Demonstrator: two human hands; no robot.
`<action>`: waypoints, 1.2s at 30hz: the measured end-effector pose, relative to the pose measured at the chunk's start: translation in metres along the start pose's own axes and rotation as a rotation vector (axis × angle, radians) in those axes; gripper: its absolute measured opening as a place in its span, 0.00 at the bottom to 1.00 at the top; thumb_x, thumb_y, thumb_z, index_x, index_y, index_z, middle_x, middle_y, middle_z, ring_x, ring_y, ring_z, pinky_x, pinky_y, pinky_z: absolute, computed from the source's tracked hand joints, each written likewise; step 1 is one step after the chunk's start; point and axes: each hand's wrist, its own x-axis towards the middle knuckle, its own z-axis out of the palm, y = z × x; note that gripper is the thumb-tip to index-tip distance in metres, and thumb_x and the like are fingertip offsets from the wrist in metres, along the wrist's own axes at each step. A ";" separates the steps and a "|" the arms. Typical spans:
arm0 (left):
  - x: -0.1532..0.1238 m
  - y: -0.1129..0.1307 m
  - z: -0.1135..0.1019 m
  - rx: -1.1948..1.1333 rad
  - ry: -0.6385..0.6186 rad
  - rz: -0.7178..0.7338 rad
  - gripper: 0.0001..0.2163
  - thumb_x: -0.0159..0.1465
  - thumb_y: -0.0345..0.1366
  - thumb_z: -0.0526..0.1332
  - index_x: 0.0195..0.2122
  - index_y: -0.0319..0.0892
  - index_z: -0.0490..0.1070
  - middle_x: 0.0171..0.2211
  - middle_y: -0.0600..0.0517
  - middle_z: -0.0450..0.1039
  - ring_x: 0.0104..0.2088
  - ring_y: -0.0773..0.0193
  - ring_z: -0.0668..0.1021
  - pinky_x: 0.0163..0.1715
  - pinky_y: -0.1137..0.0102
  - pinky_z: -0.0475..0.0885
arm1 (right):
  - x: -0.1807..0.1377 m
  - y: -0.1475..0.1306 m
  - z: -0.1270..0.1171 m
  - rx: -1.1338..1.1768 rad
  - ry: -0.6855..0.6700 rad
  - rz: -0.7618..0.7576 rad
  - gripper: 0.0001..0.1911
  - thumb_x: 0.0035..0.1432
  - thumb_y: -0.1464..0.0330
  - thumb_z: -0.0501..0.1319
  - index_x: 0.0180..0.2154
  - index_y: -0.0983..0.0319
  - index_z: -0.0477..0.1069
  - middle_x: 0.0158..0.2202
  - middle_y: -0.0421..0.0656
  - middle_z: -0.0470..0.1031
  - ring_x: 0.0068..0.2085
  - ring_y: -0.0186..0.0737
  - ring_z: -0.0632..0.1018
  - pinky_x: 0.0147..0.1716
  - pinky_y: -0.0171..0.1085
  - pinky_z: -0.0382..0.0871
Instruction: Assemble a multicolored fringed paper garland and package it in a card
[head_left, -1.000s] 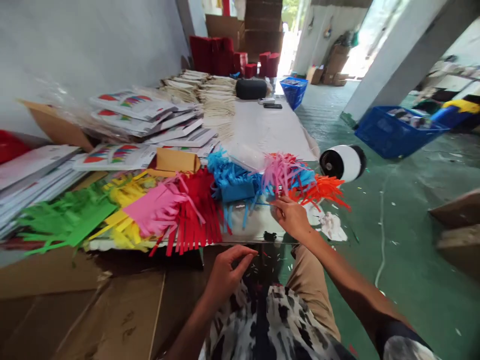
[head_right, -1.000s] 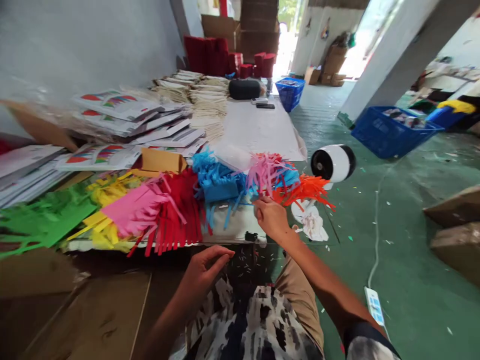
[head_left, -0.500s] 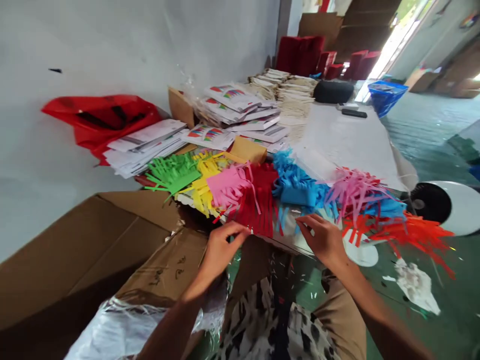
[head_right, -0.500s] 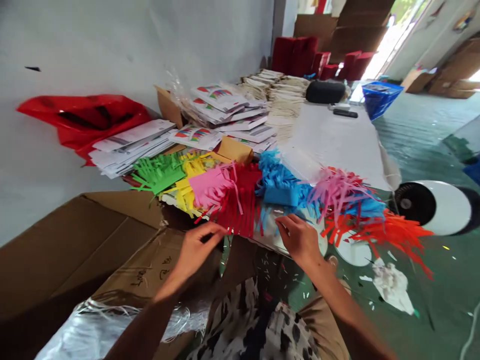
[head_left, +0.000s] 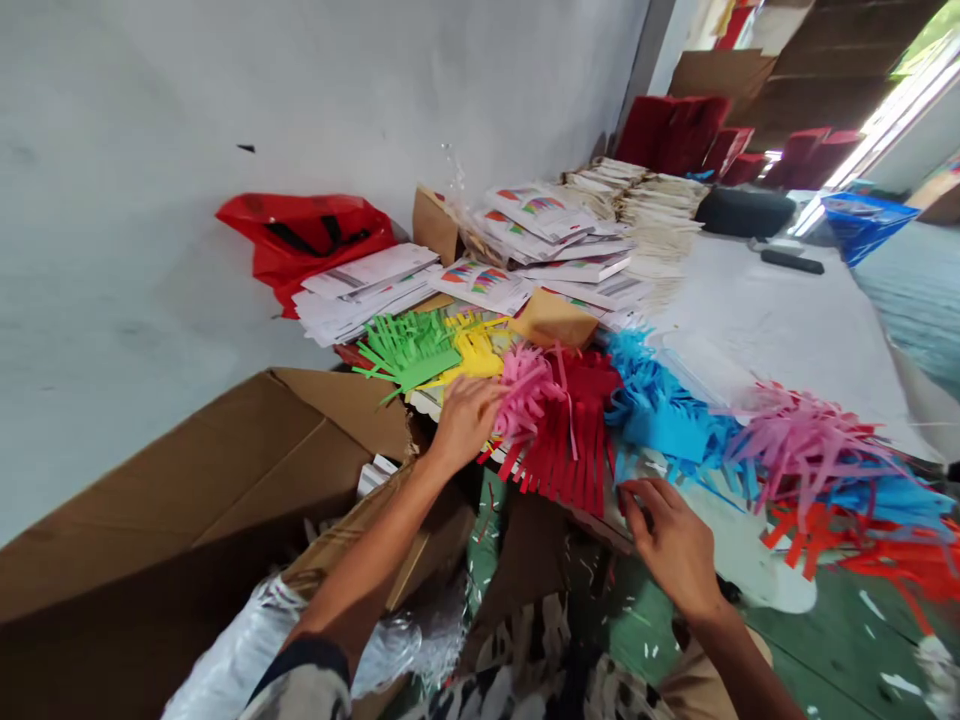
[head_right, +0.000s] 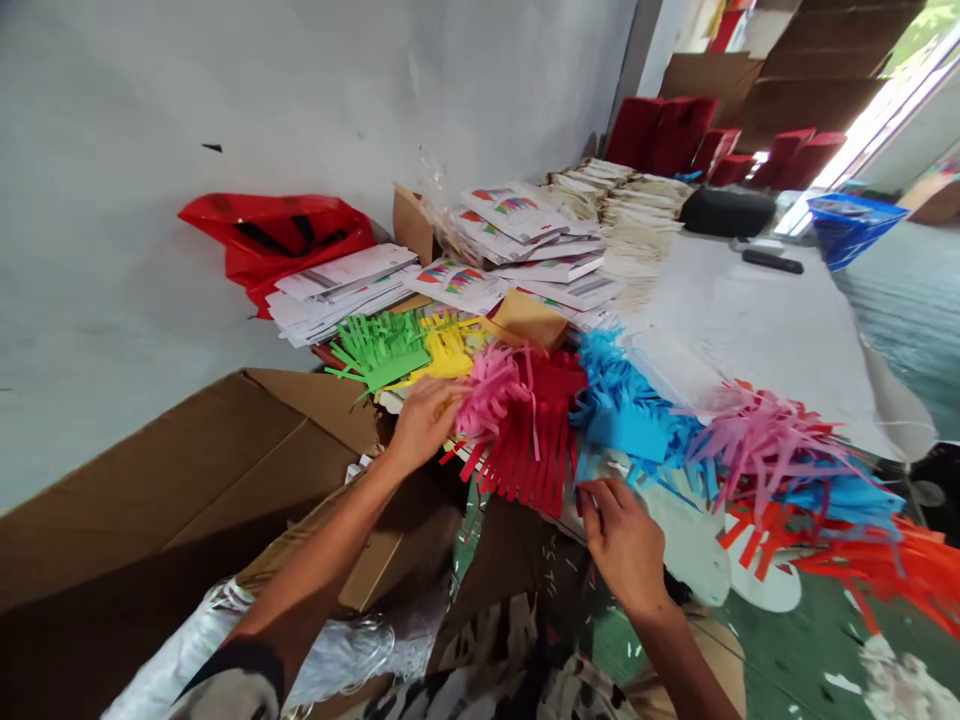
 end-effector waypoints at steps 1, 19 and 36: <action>-0.005 0.005 0.003 -0.043 -0.023 0.045 0.11 0.73 0.36 0.59 0.50 0.49 0.80 0.50 0.51 0.84 0.57 0.57 0.80 0.70 0.50 0.58 | 0.000 0.000 0.001 -0.023 -0.005 -0.001 0.14 0.74 0.60 0.52 0.46 0.51 0.77 0.46 0.45 0.82 0.39 0.51 0.84 0.28 0.44 0.70; 0.019 -0.060 -0.029 0.297 -0.083 -0.003 0.13 0.68 0.32 0.59 0.47 0.43 0.83 0.51 0.44 0.84 0.51 0.49 0.82 0.54 0.58 0.76 | -0.001 -0.006 0.003 -0.015 0.022 0.000 0.13 0.74 0.64 0.54 0.46 0.55 0.77 0.45 0.45 0.82 0.43 0.48 0.83 0.35 0.41 0.72; 0.043 -0.057 -0.039 0.405 0.005 -0.565 0.18 0.62 0.60 0.60 0.39 0.57 0.83 0.09 0.60 0.61 0.21 0.60 0.70 0.25 0.70 0.57 | -0.152 0.129 -0.128 -0.765 0.153 0.687 0.21 0.71 0.57 0.56 0.51 0.60 0.82 0.45 0.53 0.82 0.39 0.48 0.77 0.34 0.42 0.59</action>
